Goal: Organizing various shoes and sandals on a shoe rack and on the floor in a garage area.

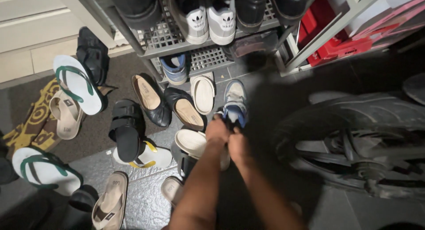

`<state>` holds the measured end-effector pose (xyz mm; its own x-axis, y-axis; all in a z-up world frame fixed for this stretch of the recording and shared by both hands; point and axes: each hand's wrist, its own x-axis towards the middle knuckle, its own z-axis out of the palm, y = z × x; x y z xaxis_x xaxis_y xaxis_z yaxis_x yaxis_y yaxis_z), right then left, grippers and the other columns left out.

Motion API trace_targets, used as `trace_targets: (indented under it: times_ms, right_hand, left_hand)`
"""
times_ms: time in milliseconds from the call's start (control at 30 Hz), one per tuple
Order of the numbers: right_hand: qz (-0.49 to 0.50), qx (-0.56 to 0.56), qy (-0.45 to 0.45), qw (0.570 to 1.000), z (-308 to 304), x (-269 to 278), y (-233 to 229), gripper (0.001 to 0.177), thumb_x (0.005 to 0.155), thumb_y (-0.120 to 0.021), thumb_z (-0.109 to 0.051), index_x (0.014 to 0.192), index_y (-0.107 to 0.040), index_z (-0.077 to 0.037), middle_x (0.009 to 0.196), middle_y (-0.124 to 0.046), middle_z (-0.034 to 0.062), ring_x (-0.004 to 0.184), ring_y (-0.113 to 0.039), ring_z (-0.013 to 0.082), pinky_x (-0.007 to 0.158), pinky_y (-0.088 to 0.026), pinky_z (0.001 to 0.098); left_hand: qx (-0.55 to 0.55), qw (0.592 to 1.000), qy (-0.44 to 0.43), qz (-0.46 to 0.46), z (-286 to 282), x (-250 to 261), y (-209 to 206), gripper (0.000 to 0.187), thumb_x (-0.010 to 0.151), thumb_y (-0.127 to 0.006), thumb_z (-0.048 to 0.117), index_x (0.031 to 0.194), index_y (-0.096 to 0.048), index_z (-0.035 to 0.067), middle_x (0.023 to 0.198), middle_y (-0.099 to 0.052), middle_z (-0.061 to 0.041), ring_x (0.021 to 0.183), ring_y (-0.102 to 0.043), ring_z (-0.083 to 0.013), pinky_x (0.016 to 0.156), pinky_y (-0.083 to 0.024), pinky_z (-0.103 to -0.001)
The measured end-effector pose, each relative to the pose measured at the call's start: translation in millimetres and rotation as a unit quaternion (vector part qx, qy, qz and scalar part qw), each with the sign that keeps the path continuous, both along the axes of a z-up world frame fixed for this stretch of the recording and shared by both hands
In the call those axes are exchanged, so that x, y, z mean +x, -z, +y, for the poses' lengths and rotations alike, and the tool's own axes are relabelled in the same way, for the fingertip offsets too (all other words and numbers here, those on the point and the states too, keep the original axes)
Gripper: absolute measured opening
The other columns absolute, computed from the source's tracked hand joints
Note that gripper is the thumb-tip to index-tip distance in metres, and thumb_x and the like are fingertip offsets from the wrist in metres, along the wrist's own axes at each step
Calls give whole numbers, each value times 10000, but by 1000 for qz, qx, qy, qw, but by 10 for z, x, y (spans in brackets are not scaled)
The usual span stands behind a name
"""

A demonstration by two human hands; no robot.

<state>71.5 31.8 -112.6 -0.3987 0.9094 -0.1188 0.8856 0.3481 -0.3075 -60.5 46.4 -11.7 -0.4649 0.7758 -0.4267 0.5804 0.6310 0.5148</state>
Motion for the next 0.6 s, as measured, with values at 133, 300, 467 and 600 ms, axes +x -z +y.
trace_targets:
  times_ms: [133, 300, 467, 600]
  right_hand:
    - [48, 38, 30, 998, 77, -148, -859, 208, 878, -590, -121, 907, -750, 9, 1194, -675, 242, 878, -717, 423, 774, -576, 494]
    - [109, 0, 69, 992, 246, -254, -1779, 194, 934, -581, -92, 1001, -744, -11, 1079, -686, 249, 867, -688, 448, 753, -549, 516]
    - [132, 41, -1, 990, 466, -339, -2400, 196, 760, -694, -24, 945, -760, -33, 1036, -697, 207, 954, -669, 434, 832, -534, 501]
    - [129, 4, -41, 991, 539, -356, -2906, 188, 760, -751, -29, 948, -761, -30, 1050, -698, 195, 987, -672, 417, 860, -535, 486]
  left_hand:
    - [102, 994, 40, 18, 73, -117, -161, 390, 902, -704, 299, 1177, -614, 37, 941, -719, -269, 919, -699, -471, 847, -554, -544]
    - [298, 953, -37, -29, 190, -153, -342, 203, 859, -698, 257, 986, -698, 98, 857, -742, -199, 836, -716, -426, 774, -574, -516]
    - [439, 886, -133, -60, 363, -117, -772, 85, 862, -681, 184, 865, -679, 99, 629, -664, -86, 570, -689, -281, 592, -553, -404]
    - [458, 869, -168, -79, 442, -226, -1048, 162, 882, -706, 188, 790, -639, 72, 572, -593, -75, 502, -617, -250, 551, -506, -382]
